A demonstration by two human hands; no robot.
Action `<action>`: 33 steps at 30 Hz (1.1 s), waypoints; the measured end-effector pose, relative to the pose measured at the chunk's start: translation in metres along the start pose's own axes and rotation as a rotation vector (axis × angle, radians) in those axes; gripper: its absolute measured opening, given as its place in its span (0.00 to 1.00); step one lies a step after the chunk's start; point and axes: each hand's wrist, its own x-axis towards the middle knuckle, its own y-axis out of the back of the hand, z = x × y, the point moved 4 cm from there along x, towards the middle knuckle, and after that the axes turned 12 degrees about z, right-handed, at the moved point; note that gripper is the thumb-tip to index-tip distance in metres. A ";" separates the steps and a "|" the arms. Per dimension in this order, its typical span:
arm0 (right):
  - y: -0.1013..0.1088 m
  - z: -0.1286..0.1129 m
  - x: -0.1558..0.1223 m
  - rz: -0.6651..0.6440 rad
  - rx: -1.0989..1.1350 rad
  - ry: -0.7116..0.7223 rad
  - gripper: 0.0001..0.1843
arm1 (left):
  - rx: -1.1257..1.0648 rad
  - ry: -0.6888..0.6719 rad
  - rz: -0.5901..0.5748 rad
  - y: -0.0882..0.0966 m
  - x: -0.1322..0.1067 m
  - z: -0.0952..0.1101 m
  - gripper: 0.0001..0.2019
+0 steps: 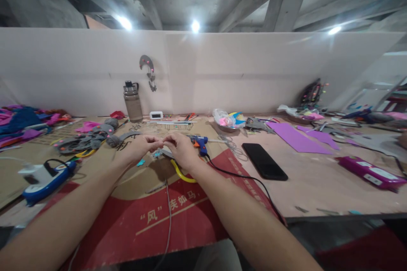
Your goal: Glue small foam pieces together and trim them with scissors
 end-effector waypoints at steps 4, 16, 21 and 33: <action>0.002 -0.004 0.002 -0.072 -0.012 0.012 0.05 | -0.063 0.057 -0.073 -0.002 -0.003 -0.001 0.12; -0.002 -0.013 -0.001 -0.088 -0.223 0.037 0.04 | -0.146 0.119 -0.088 -0.003 -0.002 -0.007 0.12; -0.007 -0.013 -0.004 -0.043 -0.311 0.037 0.04 | -0.138 0.121 -0.085 -0.005 0.000 -0.011 0.15; -0.004 -0.003 -0.002 -0.025 -0.008 -0.072 0.09 | -0.255 0.068 0.015 0.005 0.003 -0.003 0.16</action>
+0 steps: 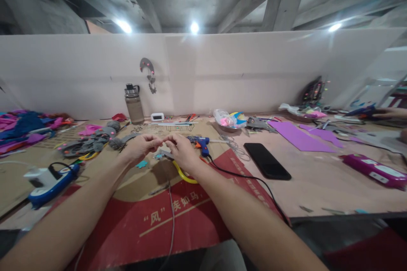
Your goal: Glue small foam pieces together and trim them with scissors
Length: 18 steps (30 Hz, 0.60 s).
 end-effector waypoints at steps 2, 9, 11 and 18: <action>0.000 0.000 0.000 0.002 0.030 -0.005 0.09 | 0.021 -0.026 0.012 0.001 -0.001 0.003 0.16; 0.005 -0.014 -0.001 0.035 -0.048 0.081 0.06 | 0.143 -0.059 -0.021 -0.001 -0.003 0.006 0.14; 0.006 -0.018 -0.001 0.039 -0.115 0.123 0.06 | 0.160 -0.065 -0.035 -0.001 -0.003 0.006 0.13; 0.002 -0.017 -0.002 0.049 -0.217 0.115 0.05 | 0.238 -0.075 -0.030 -0.004 -0.006 0.010 0.13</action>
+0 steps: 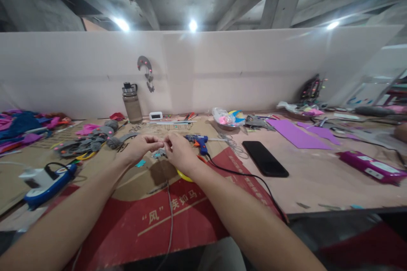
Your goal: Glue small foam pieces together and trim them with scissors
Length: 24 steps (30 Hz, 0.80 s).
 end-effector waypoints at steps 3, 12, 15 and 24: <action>-0.002 0.004 -0.001 0.010 0.003 -0.049 0.04 | 0.016 -0.007 0.003 -0.001 -0.001 0.001 0.14; -0.005 0.035 0.006 0.025 0.518 -0.454 0.10 | -0.173 0.064 -0.054 -0.005 0.004 -0.009 0.18; -0.010 0.036 0.005 0.020 0.660 -0.532 0.13 | -0.240 0.086 -0.065 -0.008 0.003 -0.007 0.18; -0.016 0.031 0.000 -0.033 0.653 -0.517 0.17 | -0.215 0.026 -0.030 -0.008 -0.003 0.002 0.14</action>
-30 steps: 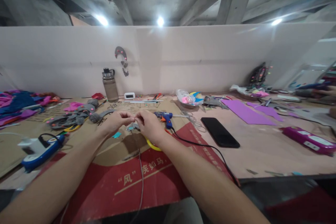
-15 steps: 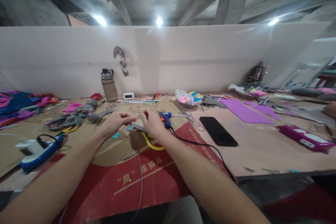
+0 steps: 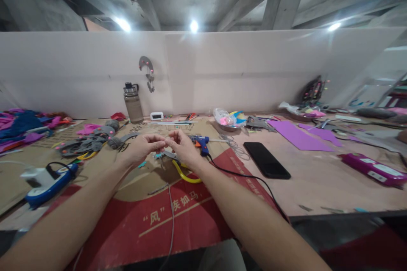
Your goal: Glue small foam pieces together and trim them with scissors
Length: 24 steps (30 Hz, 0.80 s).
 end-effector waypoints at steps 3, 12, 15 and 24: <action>-0.001 -0.002 -0.001 -0.013 -0.044 0.036 0.14 | 0.038 -0.049 0.020 0.002 -0.001 0.004 0.12; 0.004 -0.008 -0.002 0.036 -0.243 0.263 0.11 | 0.360 -0.214 0.027 0.002 -0.009 0.021 0.09; 0.002 -0.007 -0.001 0.008 -0.123 0.140 0.14 | 0.192 -0.154 -0.024 0.002 -0.007 0.019 0.10; -0.005 0.007 -0.001 -0.138 0.213 -0.178 0.19 | -0.085 -0.006 -0.055 -0.009 -0.005 0.008 0.14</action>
